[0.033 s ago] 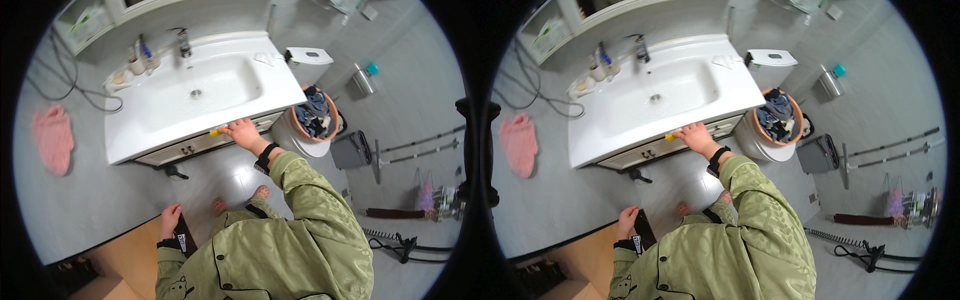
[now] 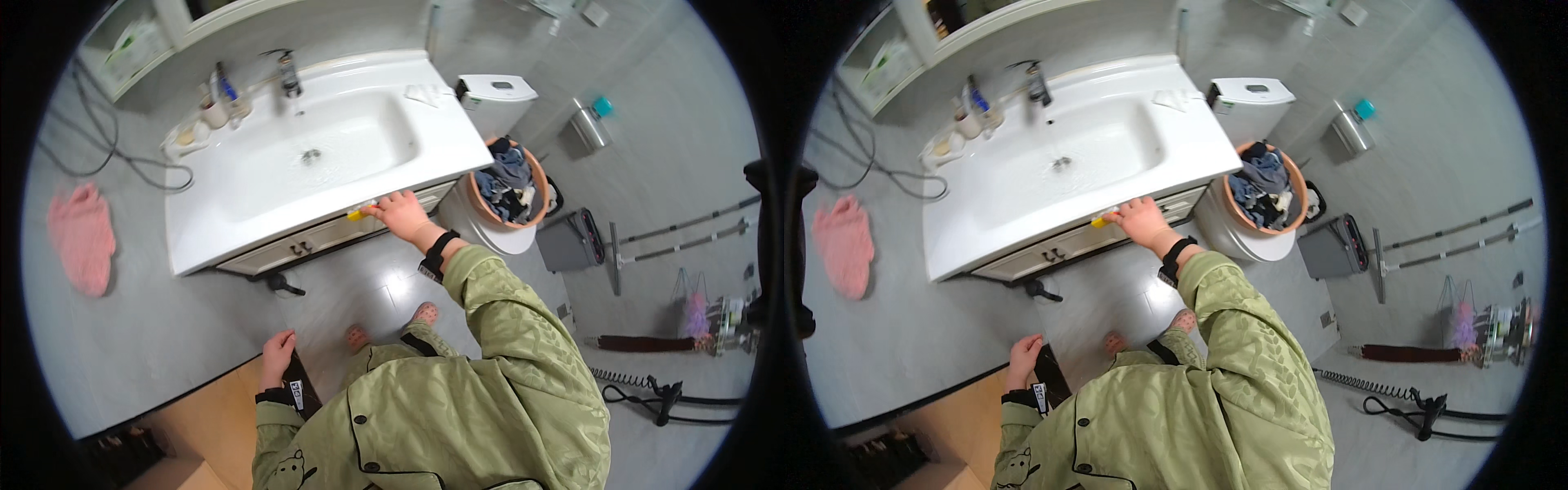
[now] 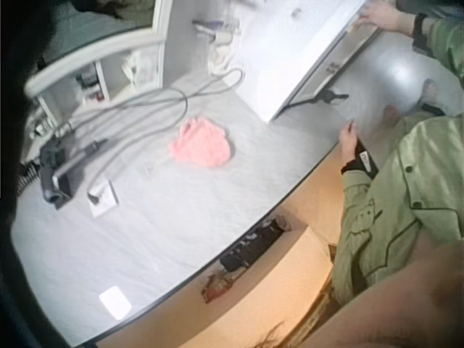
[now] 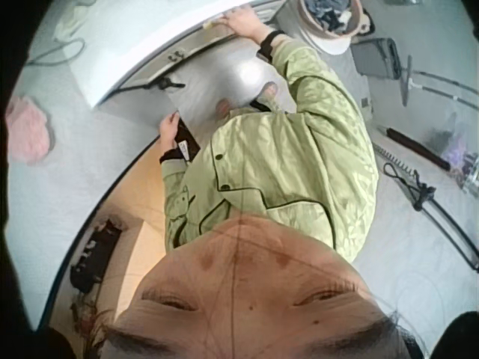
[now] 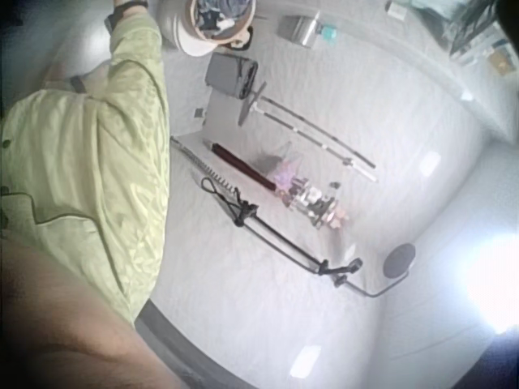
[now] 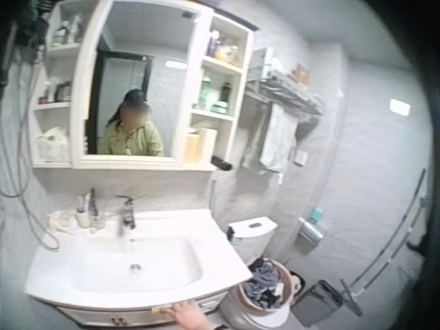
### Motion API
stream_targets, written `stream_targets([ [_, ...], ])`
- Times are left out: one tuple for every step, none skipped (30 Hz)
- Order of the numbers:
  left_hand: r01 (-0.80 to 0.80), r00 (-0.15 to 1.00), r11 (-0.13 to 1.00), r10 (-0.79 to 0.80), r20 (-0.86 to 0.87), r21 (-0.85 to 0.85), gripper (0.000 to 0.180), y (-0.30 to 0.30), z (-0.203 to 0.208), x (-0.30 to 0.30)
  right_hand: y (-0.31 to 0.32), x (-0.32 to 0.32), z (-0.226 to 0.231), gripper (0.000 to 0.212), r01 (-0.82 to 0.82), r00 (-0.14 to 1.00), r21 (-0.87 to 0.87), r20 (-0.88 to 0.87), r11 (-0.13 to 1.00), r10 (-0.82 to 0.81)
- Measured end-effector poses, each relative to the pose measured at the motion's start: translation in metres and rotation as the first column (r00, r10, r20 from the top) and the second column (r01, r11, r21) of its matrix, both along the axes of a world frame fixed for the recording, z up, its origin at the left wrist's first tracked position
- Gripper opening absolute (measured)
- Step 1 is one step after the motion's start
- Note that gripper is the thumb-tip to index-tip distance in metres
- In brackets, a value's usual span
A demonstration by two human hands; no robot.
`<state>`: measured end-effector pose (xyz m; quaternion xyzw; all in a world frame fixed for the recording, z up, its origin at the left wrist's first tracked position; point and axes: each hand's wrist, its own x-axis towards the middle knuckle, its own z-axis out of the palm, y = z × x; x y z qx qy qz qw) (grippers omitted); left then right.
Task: The person retrieves a yellow brush from a drawer, scrubs the sink basin and faucet area, rinses the brush under running water, and wipes the sink with a tissue. The person then washes their hands under the tap.
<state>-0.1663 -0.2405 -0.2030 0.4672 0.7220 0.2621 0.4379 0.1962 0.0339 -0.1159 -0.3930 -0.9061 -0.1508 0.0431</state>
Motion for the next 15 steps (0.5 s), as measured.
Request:
stream_targets([
  [0.021,0.999,1.0,-0.021,0.033,0.013,0.028,0.02,0.006,0.023,0.011,0.038,0.002,0.038,0.026,1.0,0.004,0.013,1.0,-0.026],
  [0.058,0.998,0.998,-0.058,-0.012,-0.026,0.028,0.036,0.013,0.045,0.022,0.074,0.005,0.038,0.051,0.998,0.008,0.025,0.999,-0.051],
  [0.092,0.995,0.994,-0.094,-0.025,-0.05,0.028,0.052,0.021,0.067,0.03,0.108,0.009,0.037,0.068,0.997,0.016,0.027,0.998,-0.069],
  [0.126,0.991,0.989,-0.129,-0.038,-0.074,0.028,0.068,0.027,0.09,0.036,0.142,0.013,0.036,0.085,0.996,0.016,0.013,0.996,-0.085],
  [0.151,0.987,0.986,-0.154,-0.039,-0.068,0.028,0.083,0.032,0.116,0.046,0.174,0.019,0.035,0.134,0.99,-0.004,0.048,0.991,-0.134],
  [0.172,0.984,0.983,-0.175,-0.041,-0.065,0.028,0.094,0.037,0.141,0.055,0.205,0.025,0.034,0.133,0.99,0.016,0.052,0.991,-0.133],
  [0.186,0.981,0.98,-0.189,-0.032,-0.069,0.028,0.105,0.041,0.165,0.063,0.235,0.03,0.034,0.157,0.984,-0.006,0.08,0.988,-0.156],
  [0.237,0.971,0.97,-0.239,-0.031,-0.046,0.028,0.118,0.044,0.188,0.07,0.264,0.034,0.032,0.159,0.985,0.038,0.069,0.987,-0.161],
  [0.262,0.964,0.965,-0.263,-0.044,-0.032,0.028,0.131,0.047,0.21,0.08,0.292,0.037,0.033,0.162,0.984,0.032,0.065,0.986,-0.164],
  [0.268,0.961,0.962,-0.271,-0.048,-0.054,0.028,0.139,0.05,0.235,0.087,0.32,0.04,0.033,0.165,0.984,0.035,0.065,0.986,-0.167],
  [0.274,0.96,0.96,-0.277,-0.044,-0.061,0.028,0.149,0.054,0.257,0.096,0.347,0.041,0.033,0.151,0.988,0.052,0.036,0.987,-0.153],
  [0.342,0.935,0.937,-0.347,-0.075,-0.067,0.03,0.165,0.057,0.277,0.105,0.372,0.042,0.033,0.178,0.983,0.021,0.043,0.984,-0.179],
  [0.361,0.928,0.931,-0.364,-0.078,-0.051,0.029,0.178,0.06,0.297,0.111,0.399,0.043,0.032,0.225,0.973,0.011,0.04,0.974,-0.225],
  [0.379,0.921,0.925,-0.381,-0.08,-0.035,0.029,0.193,0.061,0.318,0.117,0.422,0.044,0.033,0.343,0.938,-0.004,0.062,0.939,-0.342],
  [0.389,0.918,0.921,-0.391,-0.074,-0.032,0.029,0.203,0.064,0.339,0.119,0.442,0.045,0.033,0.439,0.896,-0.006,0.072,0.898,-0.438],
])
